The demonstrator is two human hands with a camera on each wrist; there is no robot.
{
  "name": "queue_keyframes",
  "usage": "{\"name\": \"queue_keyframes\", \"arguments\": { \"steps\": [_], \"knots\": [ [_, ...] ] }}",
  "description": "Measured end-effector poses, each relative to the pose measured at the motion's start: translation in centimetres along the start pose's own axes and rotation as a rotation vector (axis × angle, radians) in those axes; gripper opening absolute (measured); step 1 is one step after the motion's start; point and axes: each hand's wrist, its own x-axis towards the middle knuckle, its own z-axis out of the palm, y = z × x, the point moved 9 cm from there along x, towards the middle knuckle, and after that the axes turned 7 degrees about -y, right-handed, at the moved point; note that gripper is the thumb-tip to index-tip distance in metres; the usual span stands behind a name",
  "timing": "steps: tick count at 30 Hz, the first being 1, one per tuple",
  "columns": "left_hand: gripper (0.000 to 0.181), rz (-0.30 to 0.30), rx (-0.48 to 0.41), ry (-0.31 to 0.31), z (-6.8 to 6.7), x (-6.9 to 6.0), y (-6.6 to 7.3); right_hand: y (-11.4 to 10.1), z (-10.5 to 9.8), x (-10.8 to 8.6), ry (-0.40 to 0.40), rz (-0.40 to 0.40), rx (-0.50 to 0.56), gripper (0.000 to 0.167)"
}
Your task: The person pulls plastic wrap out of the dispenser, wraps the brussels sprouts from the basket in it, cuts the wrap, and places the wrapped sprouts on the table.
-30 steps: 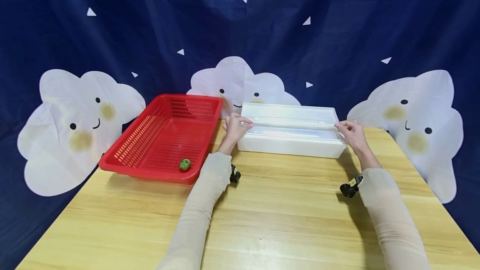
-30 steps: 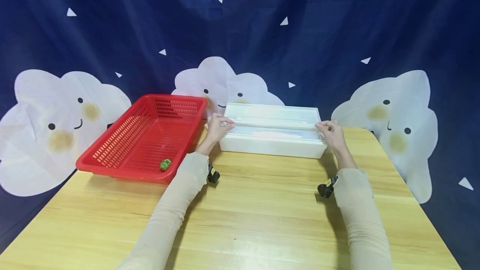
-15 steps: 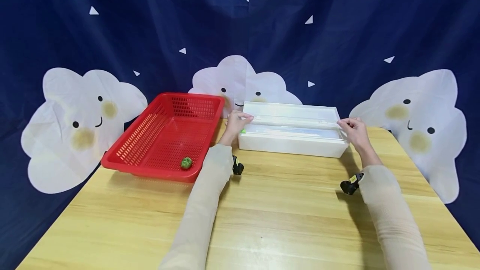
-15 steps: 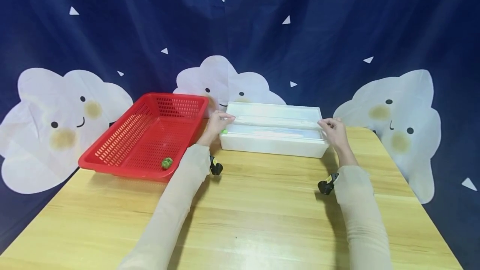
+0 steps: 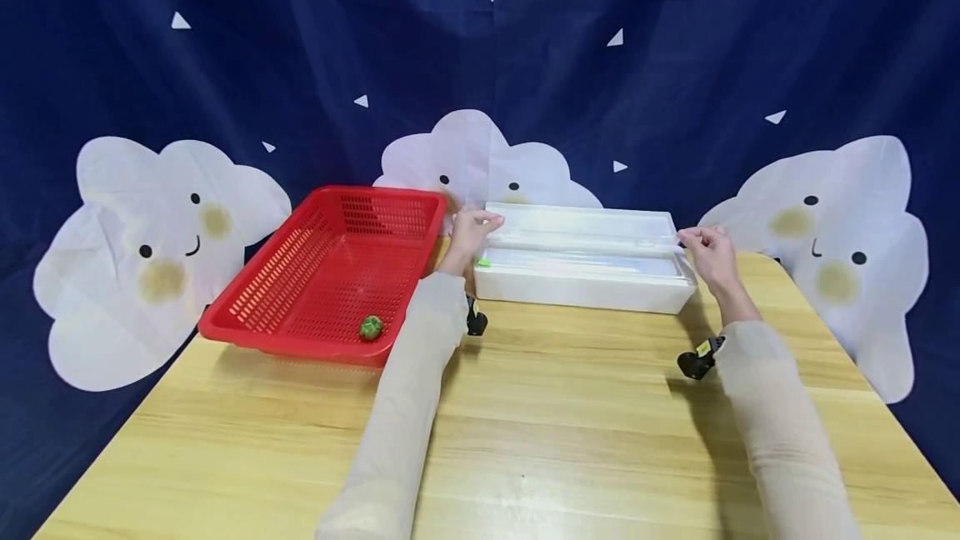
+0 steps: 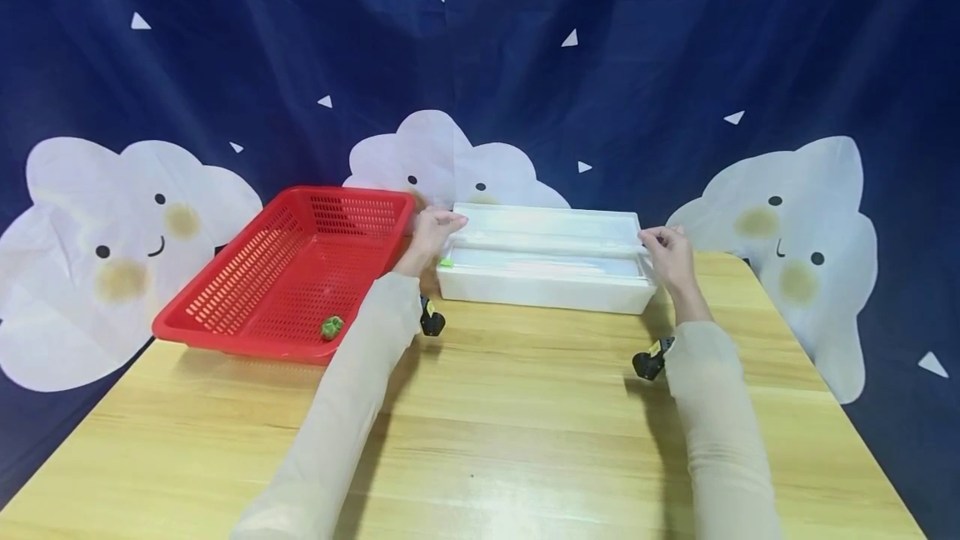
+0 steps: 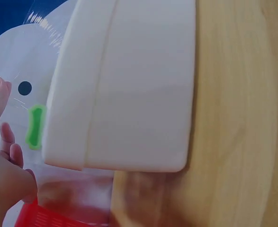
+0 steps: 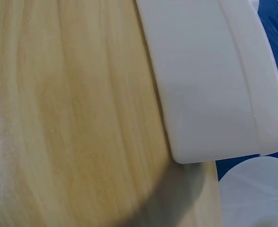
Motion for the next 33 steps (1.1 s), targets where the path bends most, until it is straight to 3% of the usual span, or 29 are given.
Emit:
{"name": "queue_keyframes", "arguments": {
  "steps": [4, 12, 18, 24, 28, 33],
  "knots": [
    [0.024, 0.013, -0.044, -0.003, -0.6, 0.2, 1.2, -0.7, -0.7, 0.3, 0.032, -0.008, -0.005, 0.031],
    [0.025, 0.052, -0.001, 0.003, -1.8, 0.5, 3.2, -1.9, -1.9, 0.8, 0.067, -0.032, 0.029, 0.016],
    [0.026, 0.078, -0.026, 0.003, -2.5, 0.4, 4.5, -2.9, -2.7, 1.2, 0.096, -0.054, 0.044, 0.02],
    [0.025, 0.089, -0.158, 0.005, -3.1, 0.4, 5.1, -3.8, -3.2, 1.4, 0.116, -0.073, 0.029, 0.018],
    [0.026, 0.097, -0.12, 0.033, -3.3, 0.5, 5.5, -4.3, -3.7, 1.3, 0.129, -0.086, 0.032, 0.03],
    [0.027, 0.109, -0.113, 0.047, -3.0, 0.5, 5.9, -5.0, -4.8, 0.9, 0.165, -0.107, 0.012, 0.025]
  ]
}}
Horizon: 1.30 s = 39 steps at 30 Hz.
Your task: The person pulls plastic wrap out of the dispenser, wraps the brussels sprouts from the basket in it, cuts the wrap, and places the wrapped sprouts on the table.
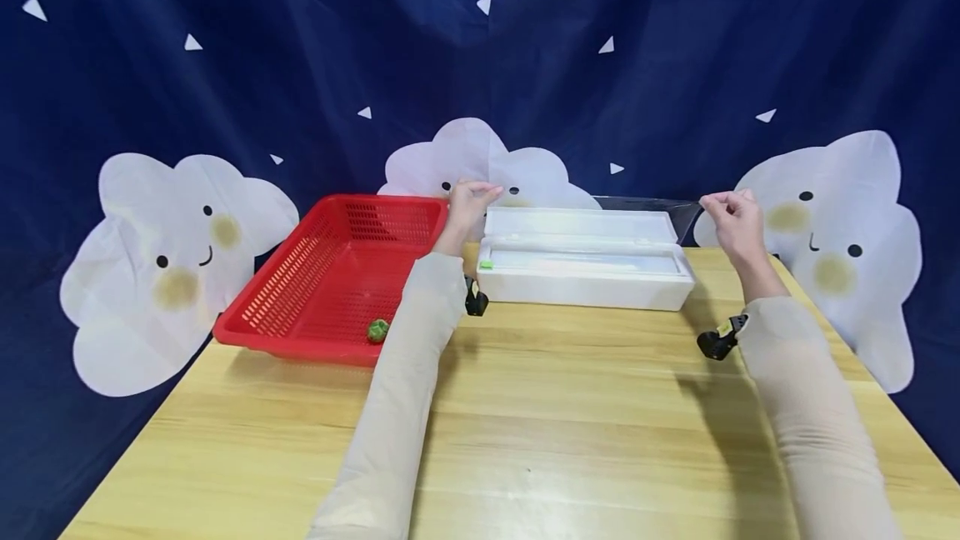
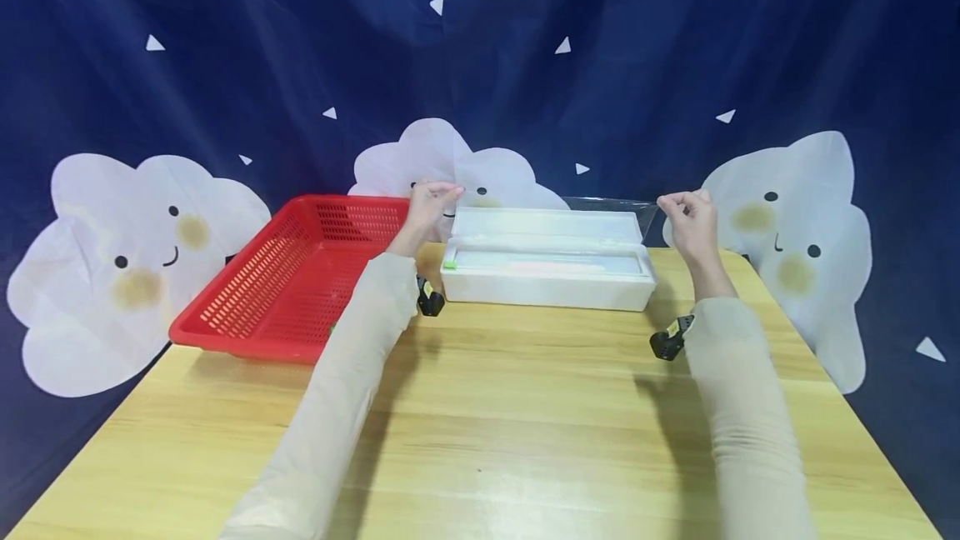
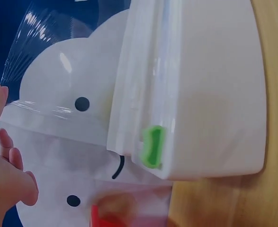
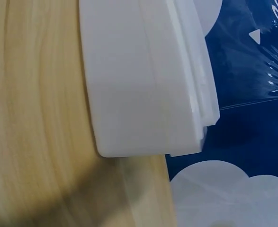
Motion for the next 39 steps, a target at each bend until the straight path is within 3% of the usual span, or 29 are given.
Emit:
{"name": "queue_keyframes", "arguments": {
  "steps": [4, 11, 15, 16, 18, 22, 23, 26, 31, 39],
  "knots": [
    [0.026, -0.002, -0.033, 0.026, 0.0, 0.1, 0.2, -0.7, -0.6, 0.2, 0.019, -0.027, -0.014, 0.02],
    [0.024, 0.041, -0.027, 0.049, -0.5, 0.8, 1.4, -1.6, -1.1, 0.7, 0.045, -0.046, 0.034, 0.04],
    [0.028, 0.087, -0.059, 0.041, -0.4, 2.8, 0.1, -2.1, -1.5, 0.8, 0.061, -0.039, 0.037, 0.038],
    [0.03, 0.125, -0.079, 0.046, -0.4, 3.9, -0.8, -2.2, -1.7, 0.8, 0.065, -0.039, 0.039, 0.039],
    [0.031, 0.14, -0.078, 0.048, -0.4, 4.2, -0.7, -2.3, -1.9, 0.9, 0.071, -0.038, 0.042, 0.039],
    [0.025, 0.133, -0.058, 0.081, -0.8, 2.7, 1.7, -2.6, -2.3, 1.2, 0.081, -0.039, 0.047, 0.04],
    [0.023, 0.103, -0.04, 0.086, -1.0, 1.5, 3.2, -2.7, -2.3, 1.3, 0.082, -0.039, 0.047, 0.039],
    [0.022, 0.101, -0.054, 0.094, -1.3, 0.6, 4.5, -3.2, -2.6, 1.5, 0.085, -0.042, 0.049, 0.038],
    [0.022, 0.116, -0.086, 0.087, -1.5, 0.5, 5.3, -4.0, -3.0, 1.7, 0.084, -0.059, 0.051, 0.033],
    [0.023, 0.124, -0.098, 0.095, -1.8, 0.3, 6.1, -5.3, -3.8, 1.7, 0.136, -0.115, 0.082, 0.042]
  ]
}}
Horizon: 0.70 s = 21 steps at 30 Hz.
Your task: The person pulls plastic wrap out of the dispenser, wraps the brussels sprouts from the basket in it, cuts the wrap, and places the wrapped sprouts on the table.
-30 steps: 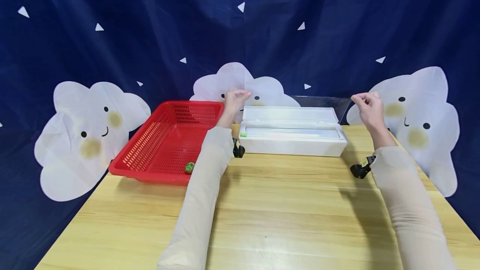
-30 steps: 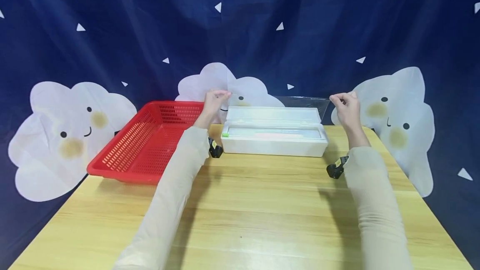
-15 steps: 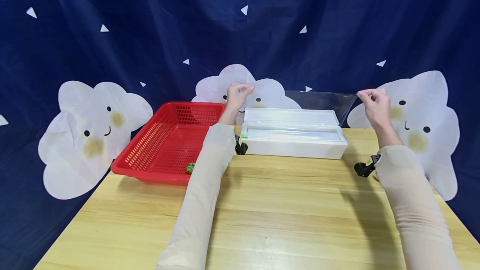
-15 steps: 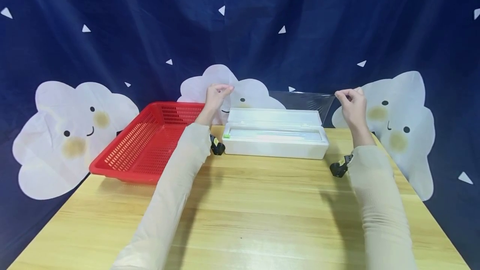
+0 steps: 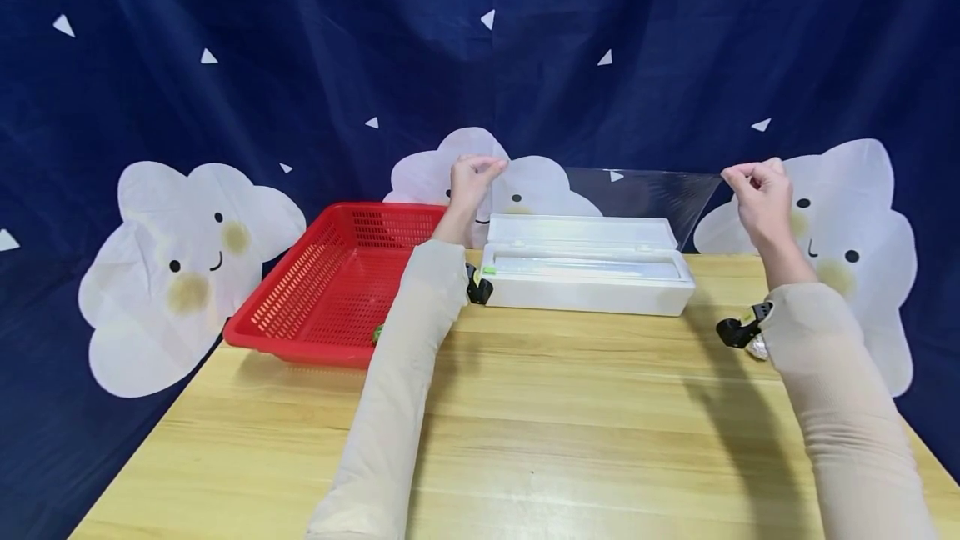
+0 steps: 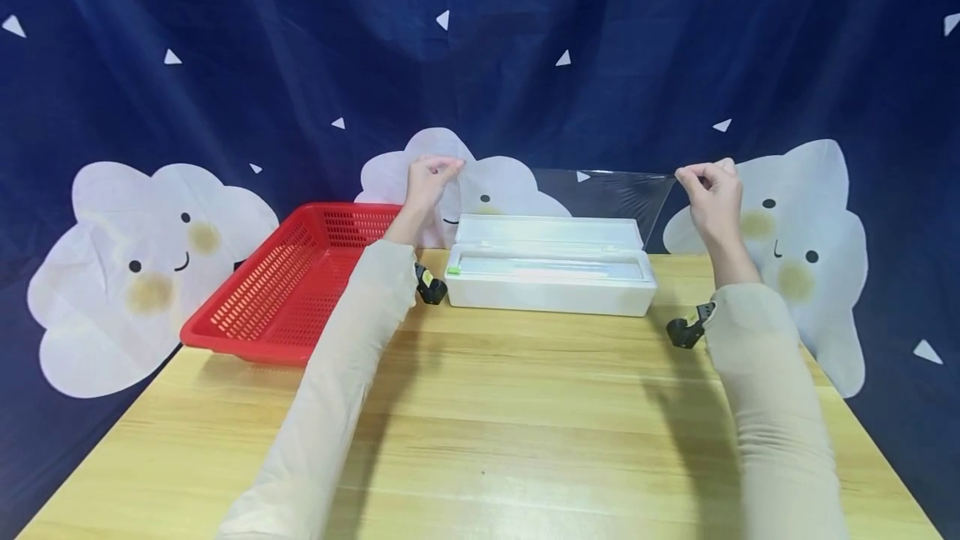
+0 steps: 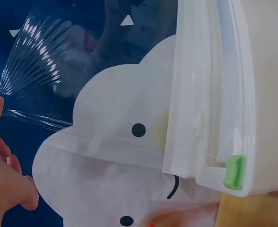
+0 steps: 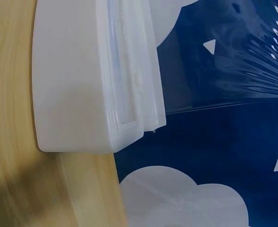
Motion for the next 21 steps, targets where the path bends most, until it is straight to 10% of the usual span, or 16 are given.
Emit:
{"name": "queue_keyframes", "arguments": {
  "steps": [21],
  "knots": [
    [0.022, 0.088, -0.042, 0.032, -0.7, -0.2, 3.9, -2.9, -1.9, 1.4, 0.03, -0.062, 0.024, 0.042]
  ]
}}
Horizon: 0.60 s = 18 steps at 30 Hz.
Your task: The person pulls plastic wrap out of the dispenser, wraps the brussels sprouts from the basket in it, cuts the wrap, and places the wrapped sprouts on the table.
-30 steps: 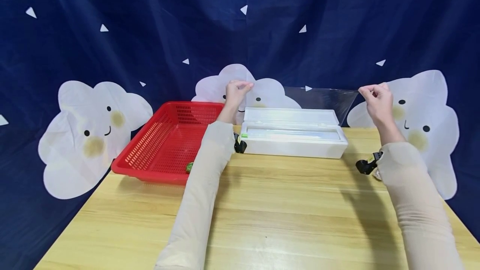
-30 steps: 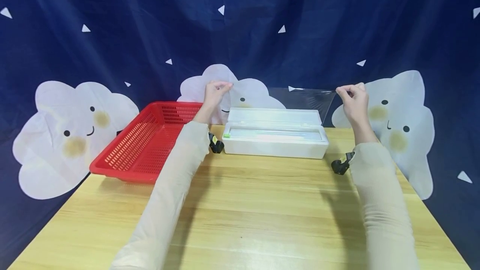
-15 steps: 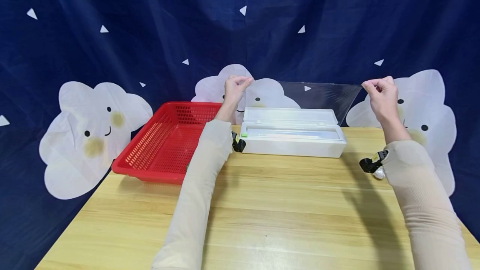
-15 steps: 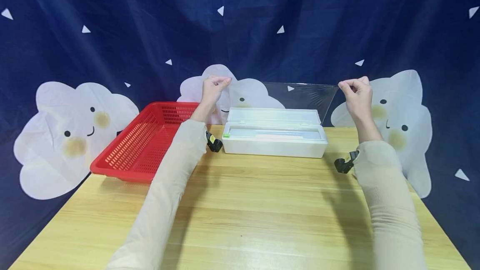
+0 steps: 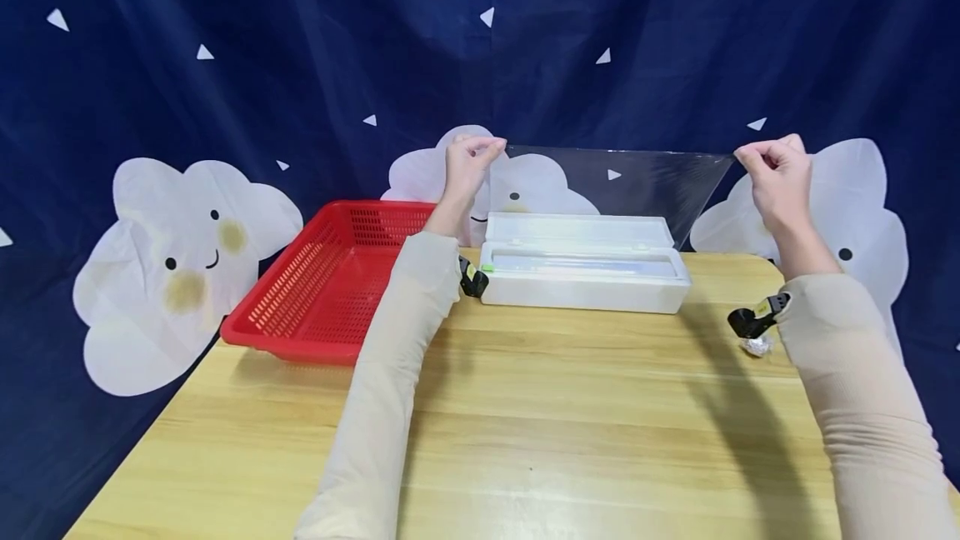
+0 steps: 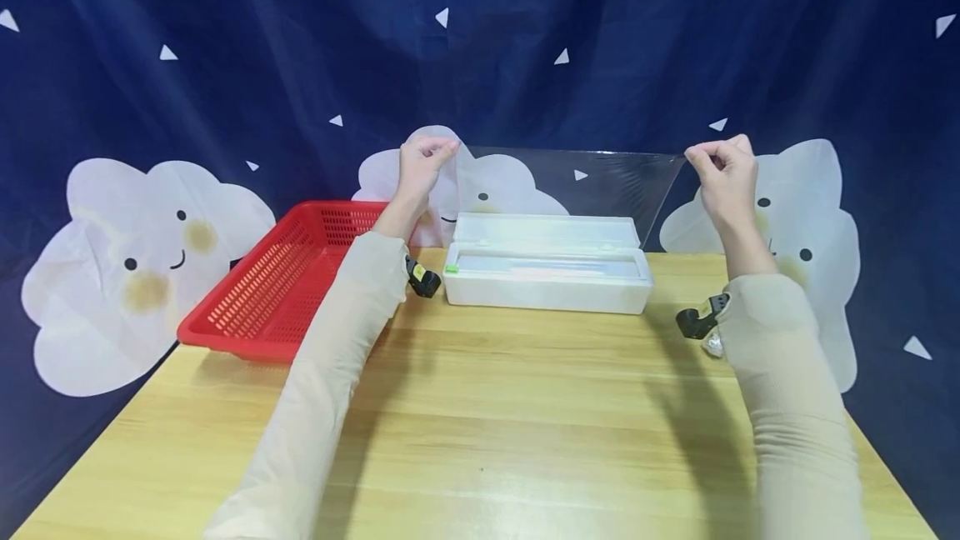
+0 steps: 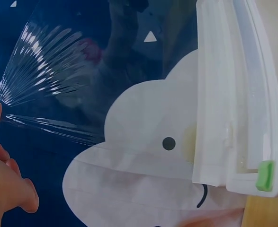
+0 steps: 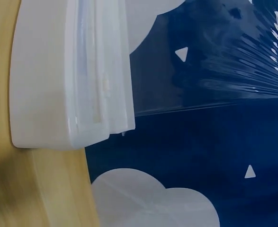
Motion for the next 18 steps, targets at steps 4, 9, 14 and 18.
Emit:
{"name": "queue_keyframes", "arguments": {
  "steps": [4, 9, 14, 18],
  "knots": [
    [0.021, 0.034, -0.015, 0.007, -0.3, 0.2, 0.9, -1.0, -0.3, 0.4, 0.011, -0.013, -0.005, 0.041],
    [0.02, 0.065, -0.028, 0.03, -0.7, 0.3, 1.8, -1.8, -0.6, 0.7, 0.02, -0.009, 0.008, 0.04],
    [0.02, 0.075, -0.02, 0.037, -0.9, 0.3, 2.5, -2.5, -0.9, 1.0, 0.023, -0.005, 0.038, 0.041],
    [0.021, 0.075, -0.022, 0.032, -0.9, 0.4, 3.1, -3.7, -1.3, 0.8, 0.037, -0.007, 0.083, 0.039]
  ]
}}
